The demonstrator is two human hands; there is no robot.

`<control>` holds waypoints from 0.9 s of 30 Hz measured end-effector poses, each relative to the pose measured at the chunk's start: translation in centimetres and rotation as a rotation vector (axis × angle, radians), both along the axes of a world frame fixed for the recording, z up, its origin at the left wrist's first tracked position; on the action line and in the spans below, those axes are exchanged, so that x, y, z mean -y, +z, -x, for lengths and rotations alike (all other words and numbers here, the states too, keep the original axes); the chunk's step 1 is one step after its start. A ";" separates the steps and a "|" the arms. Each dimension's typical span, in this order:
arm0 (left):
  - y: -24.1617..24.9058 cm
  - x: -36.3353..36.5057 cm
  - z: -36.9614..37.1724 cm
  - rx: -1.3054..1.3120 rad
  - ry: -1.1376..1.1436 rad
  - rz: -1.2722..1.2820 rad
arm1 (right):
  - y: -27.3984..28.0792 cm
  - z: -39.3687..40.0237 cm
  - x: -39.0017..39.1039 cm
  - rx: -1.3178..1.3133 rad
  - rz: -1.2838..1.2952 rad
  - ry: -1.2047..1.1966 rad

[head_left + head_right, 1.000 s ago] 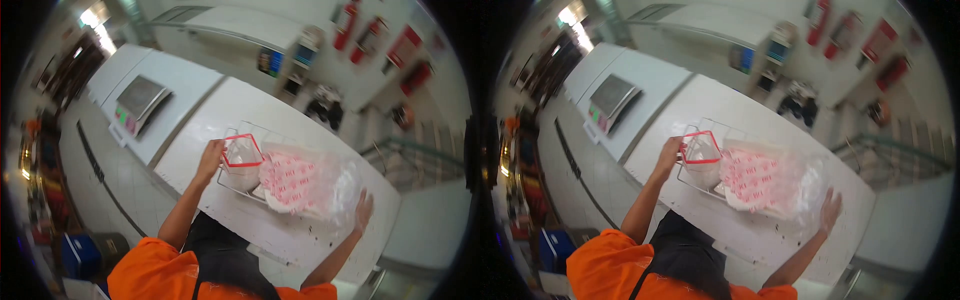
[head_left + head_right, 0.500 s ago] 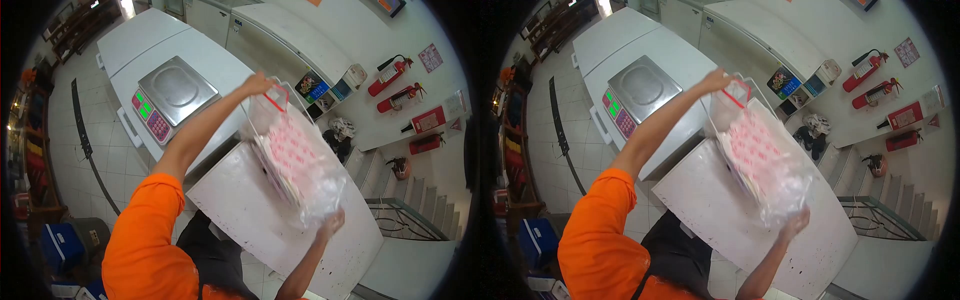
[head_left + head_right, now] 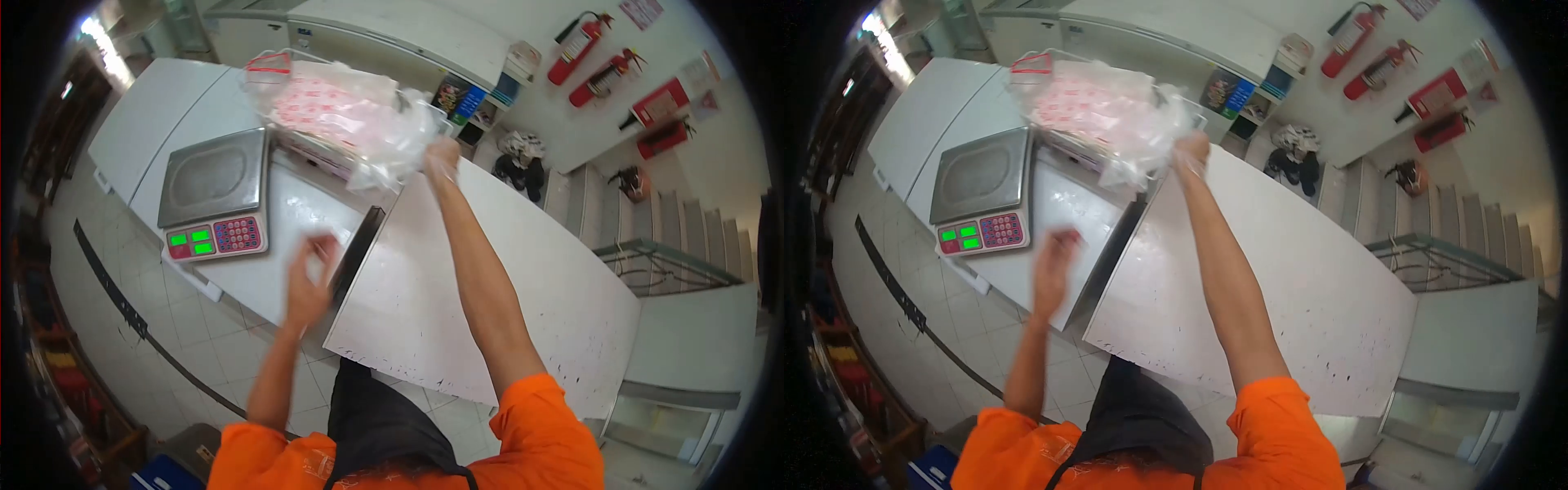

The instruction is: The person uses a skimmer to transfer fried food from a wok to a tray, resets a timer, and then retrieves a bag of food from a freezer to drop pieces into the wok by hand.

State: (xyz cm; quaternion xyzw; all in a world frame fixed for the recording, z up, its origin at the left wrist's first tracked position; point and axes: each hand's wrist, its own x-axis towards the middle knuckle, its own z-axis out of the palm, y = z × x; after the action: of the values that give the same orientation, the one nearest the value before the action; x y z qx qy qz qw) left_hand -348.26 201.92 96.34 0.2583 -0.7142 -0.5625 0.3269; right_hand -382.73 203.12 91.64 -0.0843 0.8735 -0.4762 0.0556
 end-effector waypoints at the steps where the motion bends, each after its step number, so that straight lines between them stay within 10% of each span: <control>1: -0.3 -4.5 -0.7 0.059 -0.172 -0.119 | -2.6 1.6 1.2 -0.133 0.018 0.103; 5: -8.3 -21.6 -1.1 0.098 -0.684 -0.230 | -5.4 2.7 3.7 -0.097 -0.078 0.274; 7: -11.3 -28.6 -1.0 0.099 -0.910 0.015 | -3.3 0.8 0.6 0.373 0.384 0.428; 12: -21.3 -41.3 -2.4 -0.097 -1.212 0.395 | -1.9 -9.1 -17.8 0.480 0.776 0.558; 14: -20.9 -44.6 -1.0 -0.170 -1.279 0.531 | -0.2 -14.8 -29.5 0.502 0.562 0.516; 17: -24.5 -50.0 -0.2 0.106 -1.678 0.334 | 2.7 -26.8 -48.2 0.548 0.961 0.007; 21: -24.8 -58.2 0.5 -0.349 -1.340 0.948 | -4.4 -38.6 -71.2 0.522 0.596 -0.572; 24: -23.5 -63.6 0.6 0.057 -1.357 1.075 | -7.1 -45.3 -83.7 0.650 0.527 -0.967; 27: -20.3 -66.5 3.5 0.829 -1.488 0.659 | -11.2 -47.7 -91.6 0.716 0.610 -1.108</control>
State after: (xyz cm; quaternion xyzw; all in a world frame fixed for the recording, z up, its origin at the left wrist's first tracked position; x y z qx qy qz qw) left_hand -351.72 268.42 76.07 -0.1939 -0.8811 -0.2580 -0.3458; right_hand -335.04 294.73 80.41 0.5198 0.5446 -0.6552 0.0630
